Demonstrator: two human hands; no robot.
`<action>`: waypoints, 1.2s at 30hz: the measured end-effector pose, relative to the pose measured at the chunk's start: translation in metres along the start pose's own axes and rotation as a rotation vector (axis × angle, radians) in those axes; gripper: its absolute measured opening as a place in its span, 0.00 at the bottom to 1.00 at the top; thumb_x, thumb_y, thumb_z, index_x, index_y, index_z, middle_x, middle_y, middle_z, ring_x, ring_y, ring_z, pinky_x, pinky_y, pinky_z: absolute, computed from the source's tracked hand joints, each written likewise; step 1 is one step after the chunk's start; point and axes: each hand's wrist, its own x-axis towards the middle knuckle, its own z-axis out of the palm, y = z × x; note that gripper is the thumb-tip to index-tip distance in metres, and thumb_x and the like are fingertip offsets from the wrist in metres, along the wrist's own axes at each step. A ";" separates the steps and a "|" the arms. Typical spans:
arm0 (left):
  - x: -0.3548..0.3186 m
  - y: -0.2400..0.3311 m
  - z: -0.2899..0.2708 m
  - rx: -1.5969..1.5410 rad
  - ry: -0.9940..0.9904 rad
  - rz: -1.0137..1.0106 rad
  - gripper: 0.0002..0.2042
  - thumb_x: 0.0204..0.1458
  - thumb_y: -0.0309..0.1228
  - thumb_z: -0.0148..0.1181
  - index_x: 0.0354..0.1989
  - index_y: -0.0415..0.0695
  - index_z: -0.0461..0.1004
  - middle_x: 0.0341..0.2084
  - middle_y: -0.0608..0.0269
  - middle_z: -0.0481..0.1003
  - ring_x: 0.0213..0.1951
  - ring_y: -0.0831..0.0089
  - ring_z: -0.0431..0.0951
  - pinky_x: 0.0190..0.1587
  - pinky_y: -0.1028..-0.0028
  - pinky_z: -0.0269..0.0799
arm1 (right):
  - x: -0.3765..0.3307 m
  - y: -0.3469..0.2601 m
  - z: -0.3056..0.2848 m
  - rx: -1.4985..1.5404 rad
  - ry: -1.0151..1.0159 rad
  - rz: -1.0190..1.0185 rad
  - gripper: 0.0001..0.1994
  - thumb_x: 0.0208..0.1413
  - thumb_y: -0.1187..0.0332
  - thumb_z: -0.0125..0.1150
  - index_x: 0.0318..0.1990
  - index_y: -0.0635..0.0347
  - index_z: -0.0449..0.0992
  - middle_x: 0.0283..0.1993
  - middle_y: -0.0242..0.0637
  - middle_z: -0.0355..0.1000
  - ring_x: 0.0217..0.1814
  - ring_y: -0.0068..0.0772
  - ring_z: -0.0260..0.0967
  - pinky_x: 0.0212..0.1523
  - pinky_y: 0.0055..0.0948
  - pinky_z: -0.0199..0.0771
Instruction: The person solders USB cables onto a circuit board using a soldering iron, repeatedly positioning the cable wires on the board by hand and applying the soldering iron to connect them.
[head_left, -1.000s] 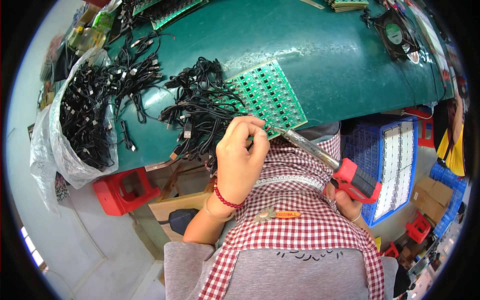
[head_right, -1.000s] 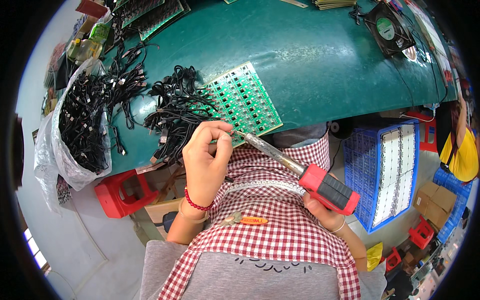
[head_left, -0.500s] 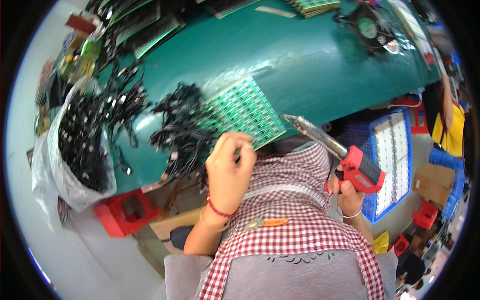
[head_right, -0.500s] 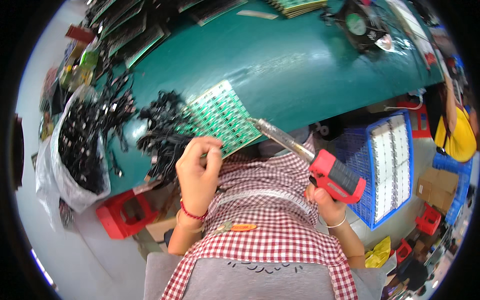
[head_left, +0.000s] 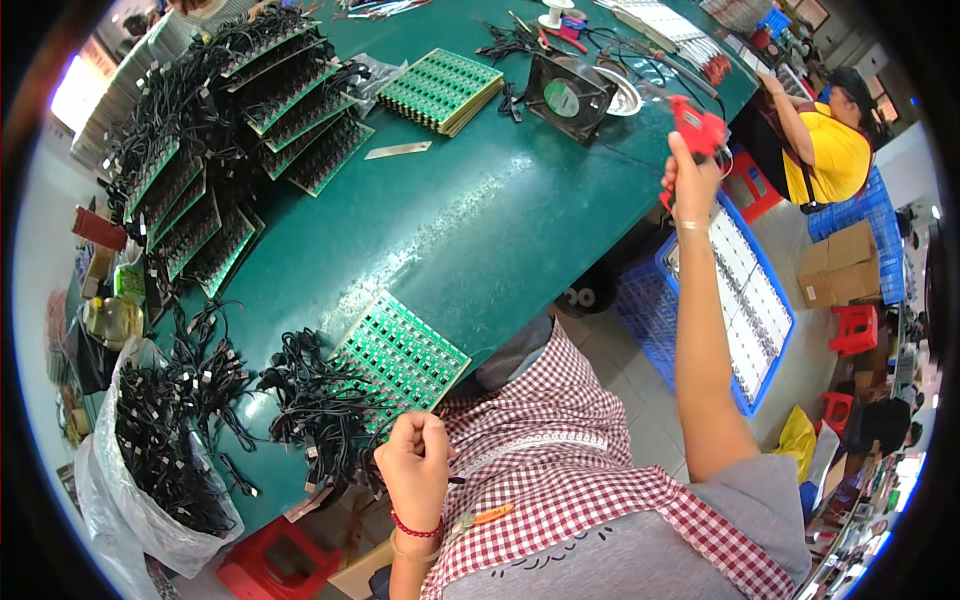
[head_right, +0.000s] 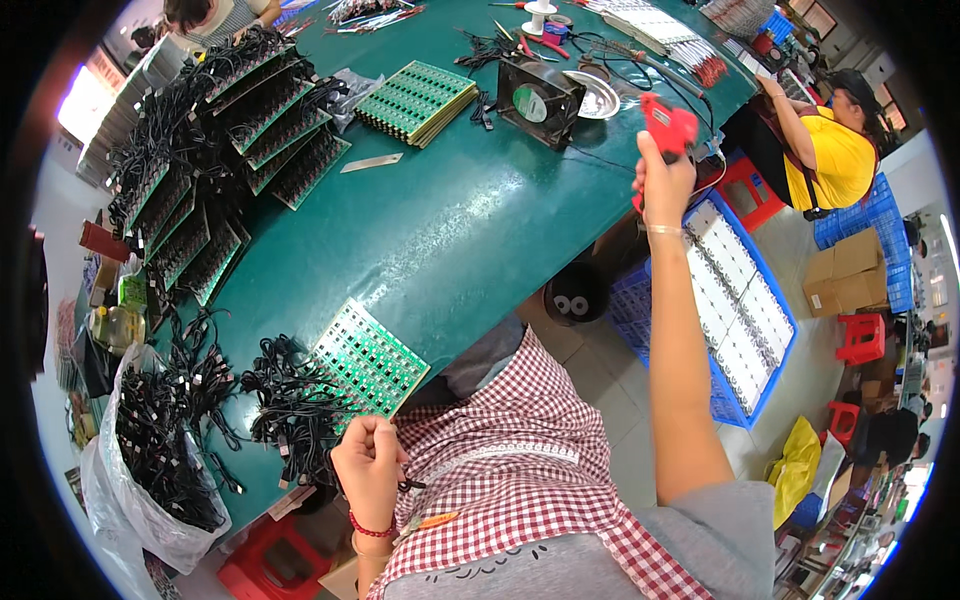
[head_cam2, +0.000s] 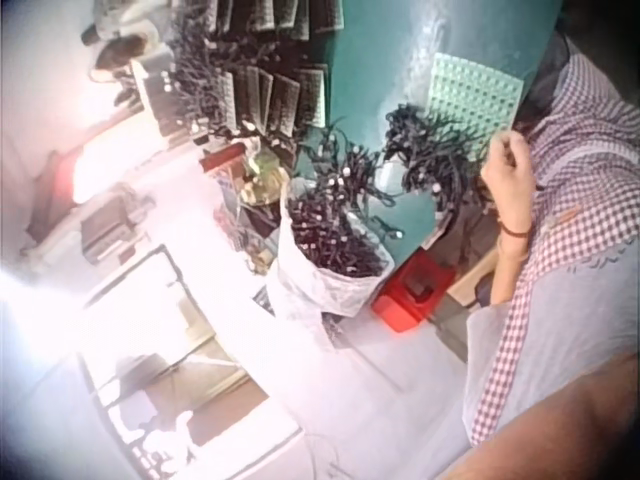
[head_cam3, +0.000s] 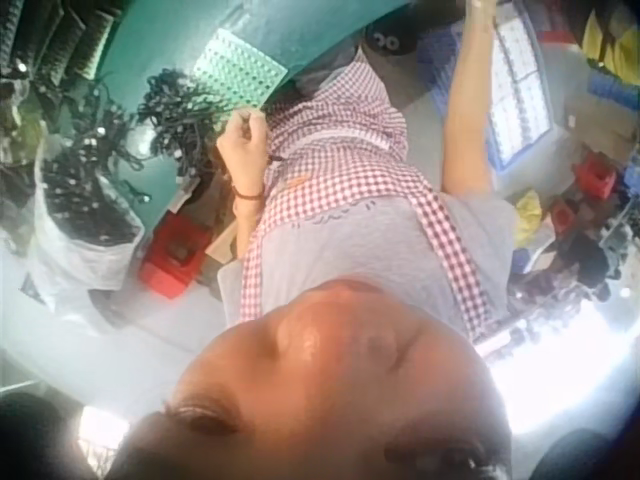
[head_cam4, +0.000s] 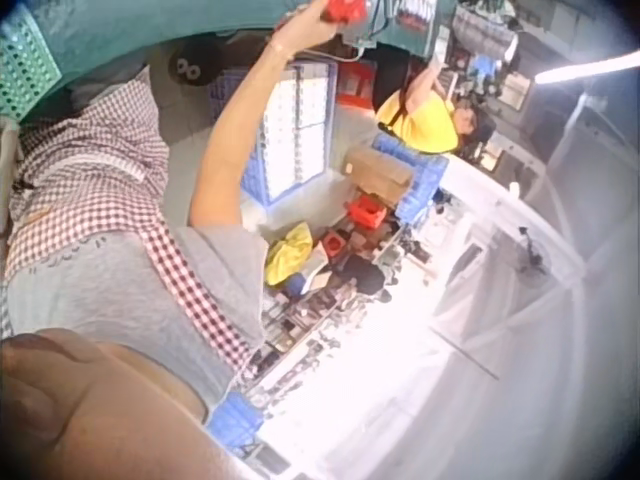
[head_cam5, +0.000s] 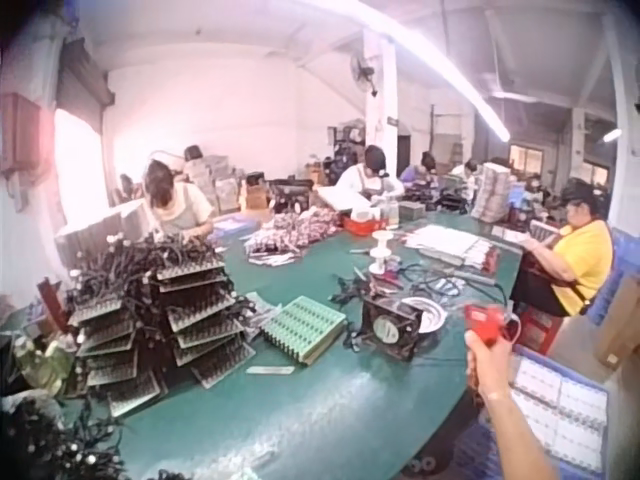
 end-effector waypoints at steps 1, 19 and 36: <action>-0.003 -0.002 -0.001 0.024 -0.003 0.008 0.07 0.57 0.24 0.51 0.27 0.35 0.70 0.13 0.66 0.72 0.13 0.87 0.66 0.15 0.85 0.57 | 0.010 0.007 0.001 0.010 -0.030 0.080 0.12 0.52 0.62 0.65 0.28 0.61 0.72 0.16 0.29 0.65 0.13 0.18 0.60 0.15 0.21 0.62; 0.016 -0.005 0.006 -0.058 0.014 0.174 0.03 0.54 0.19 0.55 0.34 0.35 0.68 0.18 0.63 0.75 0.23 0.83 0.76 0.23 0.82 0.68 | -0.231 -0.091 0.019 0.203 -0.622 0.301 0.17 0.54 0.78 0.56 0.51 0.68 0.63 0.30 0.37 0.70 0.30 0.26 0.70 0.33 0.23 0.70; -0.003 -0.009 -0.005 0.008 0.017 0.207 0.04 0.53 0.18 0.54 0.35 0.34 0.67 0.20 0.61 0.76 0.24 0.83 0.76 0.26 0.83 0.69 | -0.279 -0.101 0.055 0.130 -1.081 0.759 0.22 0.49 0.80 0.60 0.53 0.64 0.63 0.34 0.34 0.71 0.38 0.24 0.69 0.40 0.26 0.70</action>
